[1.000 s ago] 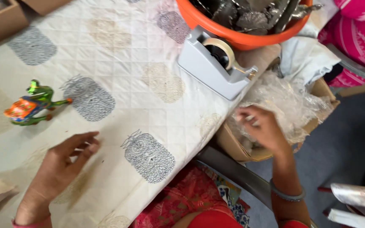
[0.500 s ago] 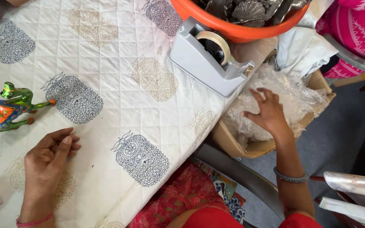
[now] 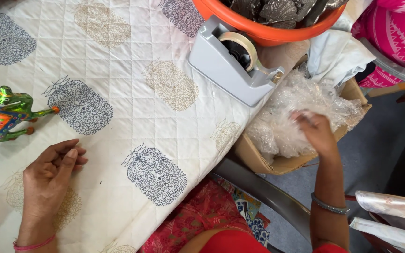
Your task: The person cleans small decorative elephant and camel figurines with a cloth and wraps them in bubble wrap by hand.
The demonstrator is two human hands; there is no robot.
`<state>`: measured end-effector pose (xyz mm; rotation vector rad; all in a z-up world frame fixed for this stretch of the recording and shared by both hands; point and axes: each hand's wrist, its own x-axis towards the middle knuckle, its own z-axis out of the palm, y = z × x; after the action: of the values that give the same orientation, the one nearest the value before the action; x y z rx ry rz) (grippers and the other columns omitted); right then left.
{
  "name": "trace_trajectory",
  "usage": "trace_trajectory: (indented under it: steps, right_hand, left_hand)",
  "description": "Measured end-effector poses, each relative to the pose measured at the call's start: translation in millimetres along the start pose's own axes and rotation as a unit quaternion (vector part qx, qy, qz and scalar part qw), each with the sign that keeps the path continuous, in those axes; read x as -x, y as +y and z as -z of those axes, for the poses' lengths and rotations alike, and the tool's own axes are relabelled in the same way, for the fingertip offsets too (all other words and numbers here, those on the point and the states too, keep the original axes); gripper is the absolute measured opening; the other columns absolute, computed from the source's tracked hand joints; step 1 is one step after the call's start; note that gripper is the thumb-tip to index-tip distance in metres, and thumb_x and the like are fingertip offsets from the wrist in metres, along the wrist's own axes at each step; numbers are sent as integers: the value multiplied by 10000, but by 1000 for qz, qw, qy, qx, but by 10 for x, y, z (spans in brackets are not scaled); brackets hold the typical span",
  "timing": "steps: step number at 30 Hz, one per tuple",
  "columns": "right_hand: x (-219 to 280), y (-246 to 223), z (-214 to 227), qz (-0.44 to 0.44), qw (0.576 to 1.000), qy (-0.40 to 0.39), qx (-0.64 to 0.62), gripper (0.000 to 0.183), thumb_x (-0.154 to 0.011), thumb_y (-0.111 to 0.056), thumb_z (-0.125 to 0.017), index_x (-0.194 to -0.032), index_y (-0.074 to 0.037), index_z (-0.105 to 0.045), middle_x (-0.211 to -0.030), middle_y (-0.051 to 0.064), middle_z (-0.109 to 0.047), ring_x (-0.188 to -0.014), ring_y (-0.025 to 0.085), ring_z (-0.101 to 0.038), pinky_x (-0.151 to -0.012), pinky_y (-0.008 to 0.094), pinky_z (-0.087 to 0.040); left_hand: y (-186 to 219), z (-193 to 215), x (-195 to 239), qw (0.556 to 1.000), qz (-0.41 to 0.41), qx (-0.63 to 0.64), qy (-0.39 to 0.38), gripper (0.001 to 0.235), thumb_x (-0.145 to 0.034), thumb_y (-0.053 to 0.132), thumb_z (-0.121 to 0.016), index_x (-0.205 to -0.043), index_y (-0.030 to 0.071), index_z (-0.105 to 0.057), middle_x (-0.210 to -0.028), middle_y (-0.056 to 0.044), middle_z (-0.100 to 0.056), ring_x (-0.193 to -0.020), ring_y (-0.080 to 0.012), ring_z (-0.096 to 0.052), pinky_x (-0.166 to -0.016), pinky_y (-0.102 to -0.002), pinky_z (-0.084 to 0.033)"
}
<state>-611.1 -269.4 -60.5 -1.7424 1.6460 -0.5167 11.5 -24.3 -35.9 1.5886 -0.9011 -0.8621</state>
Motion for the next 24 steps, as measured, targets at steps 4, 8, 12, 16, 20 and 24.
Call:
trace_trajectory:
  steps: [4,8,12,16,20,24]
  right_hand:
    - [-1,-226,246,68,973,80,-207,191,-1111,-189,-604,-1167,-42,-712,-1068,71,-722,-875,131,-679,-741,297,-578]
    - [71,-699,280,73,904,68,-416,228,-1097,-199,-615,-1216,-18,-685,-1146,90,-722,-997,176,-723,-883,359,-610]
    - [85,-834,284,49,876,79,-473,253,-1049,-180,-612,-1235,-14,-651,-1165,102,-740,-1038,217,-746,-917,410,-634]
    - [64,-616,398,153,800,23,-580,188,-1176,-188,-631,-1249,-19,-595,-1175,142,-697,-1090,262,-715,-987,448,-594]
    - [334,-1313,367,181,805,58,-563,392,-1104,-317,-634,-1352,-16,-677,-1243,143,-699,-1107,253,-697,-998,416,-566]
    - [227,-1468,-28,204,779,-4,-593,284,-1141,-315,-644,-1247,-51,-639,-1230,116,-676,-1168,256,-675,-1067,438,-571]
  left_hand:
    - [-2,-3,4,1000,-3,-8,-1,293,-1057,81,-585,-1302,-73,-636,-1091,-122,-713,-922,-153,-686,-801,-274,-561]
    - [-25,5,4,1000,-12,-9,0,297,-1061,84,-588,-1307,-76,-637,-1092,-125,-712,-923,-152,-683,-804,-273,-562]
    - [-41,12,-3,1000,-12,-2,-2,304,-1053,85,-592,-1309,-73,-633,-1090,-124,-712,-920,-152,-686,-804,-273,-567]
    - [-4,-28,12,1000,-13,-7,-1,300,-1052,86,-597,-1302,-76,-638,-1080,-120,-716,-915,-147,-685,-803,-268,-565]
    - [123,-197,94,999,7,9,41,299,-1035,108,-636,-1275,-70,-654,-1081,-111,-720,-939,-127,-674,-848,-253,-557]
    - [487,-477,254,996,-5,-89,6,329,-966,174,-693,-1246,0,-704,-1039,-116,-754,-854,-172,-681,-734,-308,-554]
